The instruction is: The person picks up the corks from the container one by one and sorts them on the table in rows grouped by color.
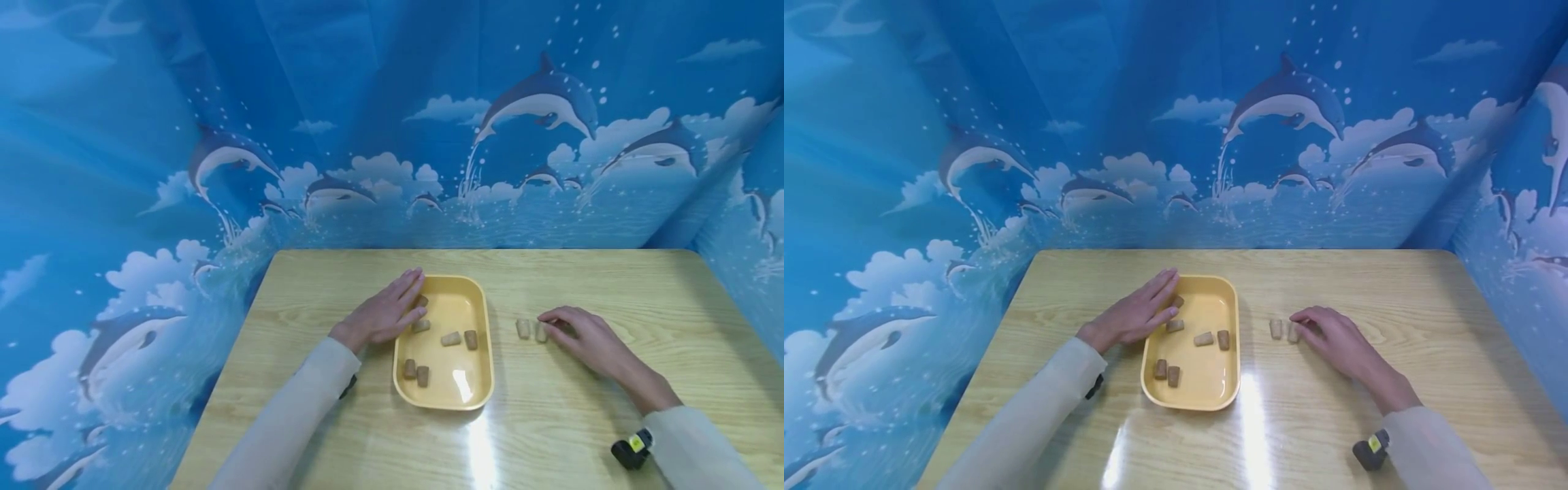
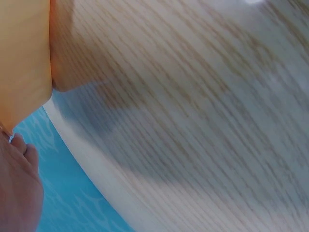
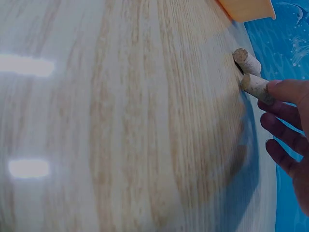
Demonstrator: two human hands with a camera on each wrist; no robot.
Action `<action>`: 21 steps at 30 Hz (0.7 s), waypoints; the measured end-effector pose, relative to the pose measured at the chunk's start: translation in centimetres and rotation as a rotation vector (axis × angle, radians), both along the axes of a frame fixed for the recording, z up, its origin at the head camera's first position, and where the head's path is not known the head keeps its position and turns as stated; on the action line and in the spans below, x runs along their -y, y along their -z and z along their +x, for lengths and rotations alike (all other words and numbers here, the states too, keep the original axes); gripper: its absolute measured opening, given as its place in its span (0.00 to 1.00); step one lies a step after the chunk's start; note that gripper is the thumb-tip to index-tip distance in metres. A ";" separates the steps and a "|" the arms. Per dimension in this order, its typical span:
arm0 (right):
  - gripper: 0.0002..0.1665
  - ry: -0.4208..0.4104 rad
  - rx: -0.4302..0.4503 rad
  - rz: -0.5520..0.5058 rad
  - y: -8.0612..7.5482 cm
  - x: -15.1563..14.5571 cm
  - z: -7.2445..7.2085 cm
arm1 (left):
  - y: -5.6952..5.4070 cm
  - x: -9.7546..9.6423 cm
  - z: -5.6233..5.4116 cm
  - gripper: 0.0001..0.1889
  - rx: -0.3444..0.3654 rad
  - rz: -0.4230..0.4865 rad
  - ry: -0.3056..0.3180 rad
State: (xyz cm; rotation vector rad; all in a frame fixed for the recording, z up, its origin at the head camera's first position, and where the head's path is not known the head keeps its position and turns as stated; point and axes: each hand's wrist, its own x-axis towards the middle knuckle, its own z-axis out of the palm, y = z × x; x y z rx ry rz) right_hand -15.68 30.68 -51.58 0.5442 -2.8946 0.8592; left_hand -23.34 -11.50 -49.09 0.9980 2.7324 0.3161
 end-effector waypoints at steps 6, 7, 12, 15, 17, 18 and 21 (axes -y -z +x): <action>0.13 -0.002 0.026 0.006 0.4 0.2 -0.4 | 0.0 0.1 0.0 0.42 0.011 0.003 -0.008; 0.13 -0.004 0.027 0.008 0.4 0.3 -0.4 | 0.1 0.1 0.0 0.42 0.011 0.004 -0.008; 0.16 -0.005 0.025 0.010 0.4 0.4 -0.4 | 0.2 0.0 -0.1 0.42 0.010 0.008 -0.004; 0.18 0.001 0.020 0.018 0.5 0.3 -0.3 | 0.2 0.0 -0.1 0.42 0.008 0.012 -0.001; 0.21 0.008 0.031 0.020 0.5 0.3 -0.2 | 0.2 0.0 -0.1 0.42 0.006 0.015 0.001; 0.22 0.011 0.041 0.021 0.5 0.2 -0.2 | 0.2 0.0 -0.1 0.42 0.008 0.013 -0.001; 0.29 0.021 0.078 0.024 0.5 0.2 -0.1 | 0.3 0.1 -0.1 0.42 0.008 0.011 -0.003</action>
